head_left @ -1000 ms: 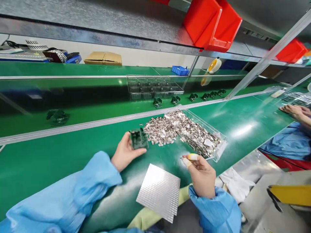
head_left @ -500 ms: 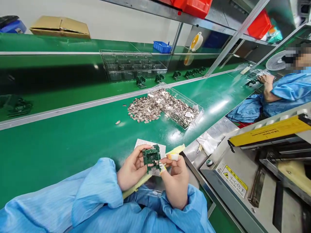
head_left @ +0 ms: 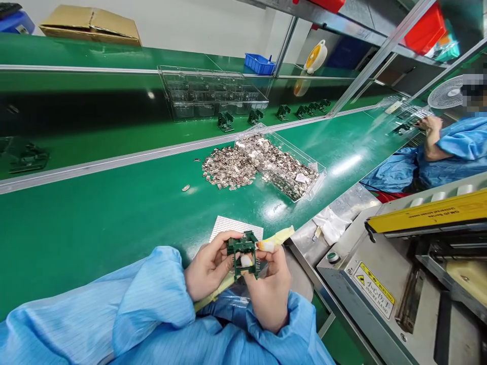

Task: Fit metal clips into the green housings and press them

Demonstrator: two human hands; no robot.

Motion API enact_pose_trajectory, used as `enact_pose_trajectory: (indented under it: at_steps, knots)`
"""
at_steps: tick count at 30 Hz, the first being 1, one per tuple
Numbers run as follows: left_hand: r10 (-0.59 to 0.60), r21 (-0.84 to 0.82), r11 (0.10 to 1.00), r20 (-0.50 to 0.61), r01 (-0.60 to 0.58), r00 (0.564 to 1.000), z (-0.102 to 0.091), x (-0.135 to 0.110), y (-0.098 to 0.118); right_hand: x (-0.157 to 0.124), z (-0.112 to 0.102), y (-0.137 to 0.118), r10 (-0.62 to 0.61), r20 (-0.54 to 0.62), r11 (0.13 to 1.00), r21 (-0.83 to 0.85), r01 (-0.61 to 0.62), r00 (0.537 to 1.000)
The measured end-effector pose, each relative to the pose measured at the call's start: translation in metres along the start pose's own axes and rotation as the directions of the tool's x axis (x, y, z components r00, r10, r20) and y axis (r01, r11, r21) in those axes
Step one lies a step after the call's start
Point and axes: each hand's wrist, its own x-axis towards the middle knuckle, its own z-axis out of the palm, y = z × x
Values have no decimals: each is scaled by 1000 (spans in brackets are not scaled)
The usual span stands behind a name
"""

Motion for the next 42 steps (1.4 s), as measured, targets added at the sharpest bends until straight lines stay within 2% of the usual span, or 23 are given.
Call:
enact_pose_trajectory:
  at_steps: [5, 8, 13, 17, 21, 28, 35, 38, 42]
  knots:
    - [-6, 122, 992, -93, 17, 996, -1, -3, -6, -4, 3, 7, 1, -20, 997, 72, 1, 1000]
    - [-7, 169, 985, -153, 33, 988, 0, -4, -5, -5, 4, 9, 65, 6, 978, 199, -65, 998]
    - [-14, 165, 985, -177, 44, 984, 3, -3, -2, 0, 8, 5, 149, 63, 910, 381, -162, 987]
    - [-15, 172, 984, -218, 54, 976, 6, -3, 1, 3, 10, 3, 184, 99, 883, 421, -208, 978]
    - [-32, 165, 983, -249, 75, 968, 8, -4, 3, 2, 11, 4, 201, 71, 884, 416, -213, 977]
    - [-79, 134, 984, -235, 113, 969, 11, -4, 7, -4, 9, 7, 238, 96, 870, 422, -256, 966]
    - [-85, 224, 967, -159, 120, 984, 17, -13, 0, -16, 1, 8, 257, 51, 849, 466, -250, 965]
    - [-101, 218, 969, -77, 116, 992, 17, -13, 4, -19, -10, 14, 212, 32, 855, 479, -201, 977]
    - [-111, 113, 987, -34, 114, 993, 8, 1, 11, -22, -36, 44, 247, -104, 897, 401, -187, 963]
